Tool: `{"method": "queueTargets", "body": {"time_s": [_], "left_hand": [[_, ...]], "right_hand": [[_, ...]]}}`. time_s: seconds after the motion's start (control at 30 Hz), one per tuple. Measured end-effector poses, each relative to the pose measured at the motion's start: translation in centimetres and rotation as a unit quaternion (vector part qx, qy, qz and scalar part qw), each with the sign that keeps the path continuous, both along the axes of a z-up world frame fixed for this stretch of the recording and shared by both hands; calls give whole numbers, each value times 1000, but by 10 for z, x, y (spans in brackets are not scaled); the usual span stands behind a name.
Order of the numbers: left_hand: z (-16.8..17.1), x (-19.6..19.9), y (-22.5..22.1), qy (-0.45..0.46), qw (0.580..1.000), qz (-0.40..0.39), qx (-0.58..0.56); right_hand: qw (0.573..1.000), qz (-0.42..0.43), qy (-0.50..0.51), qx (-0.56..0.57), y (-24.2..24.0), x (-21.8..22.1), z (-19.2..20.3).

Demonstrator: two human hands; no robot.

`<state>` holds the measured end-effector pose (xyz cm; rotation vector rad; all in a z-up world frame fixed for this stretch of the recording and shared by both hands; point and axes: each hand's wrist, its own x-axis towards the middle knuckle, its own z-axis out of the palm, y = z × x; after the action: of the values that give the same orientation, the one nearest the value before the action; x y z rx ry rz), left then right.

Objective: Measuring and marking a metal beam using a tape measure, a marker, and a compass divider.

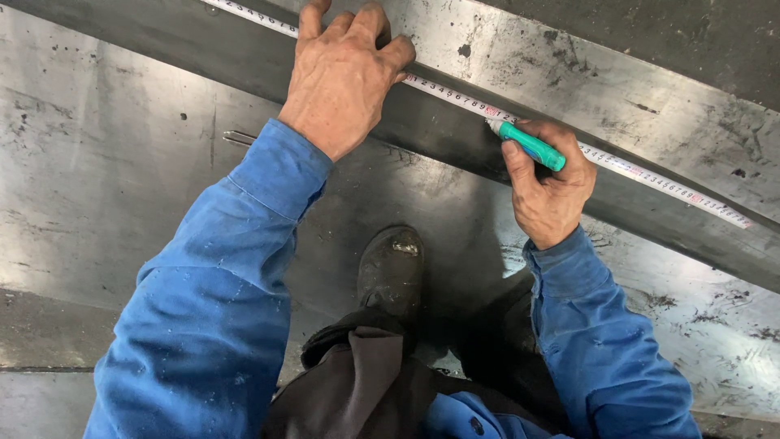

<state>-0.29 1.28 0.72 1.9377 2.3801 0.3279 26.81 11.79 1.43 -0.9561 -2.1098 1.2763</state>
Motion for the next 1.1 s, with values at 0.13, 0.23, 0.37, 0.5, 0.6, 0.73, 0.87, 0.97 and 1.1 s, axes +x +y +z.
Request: {"method": "queueTargets", "body": {"time_s": [0.13, 0.23, 0.37, 0.5, 0.6, 0.73, 0.87, 0.97, 1.1], "left_hand": [[3, 0, 0, -5, 1000, -2, 12], [3, 0, 0, 0, 1000, -2, 10], [-1, 0, 1, -7, 1000, -1, 11], [3, -2, 3, -7, 1000, -4, 10], [3, -4, 6, -15, 1000, -3, 4], [0, -5, 7, 4, 1000, -7, -3], [5, -4, 6, -3, 1000, -5, 9], [6, -5, 5, -12, 1000, -9, 13], [-1, -3, 5, 0, 1000, -1, 4]], "right_hand": [[1000, 1, 10, 0, 0, 1, -4], [1000, 2, 4, 7, 0, 0, -2], [1000, 2, 9, 11, -1, 0, -5], [1000, -6, -3, 5, -4, -3, 3], [1000, -4, -8, 19, -4, -3, 1], [1000, -8, -3, 22, -4, -3, -1], [1000, -12, -2, 17, -4, -3, 0], [1000, -14, -6, 18, -3, -1, -3], [1000, -9, -6, 19, -2, 0, -4]]}}
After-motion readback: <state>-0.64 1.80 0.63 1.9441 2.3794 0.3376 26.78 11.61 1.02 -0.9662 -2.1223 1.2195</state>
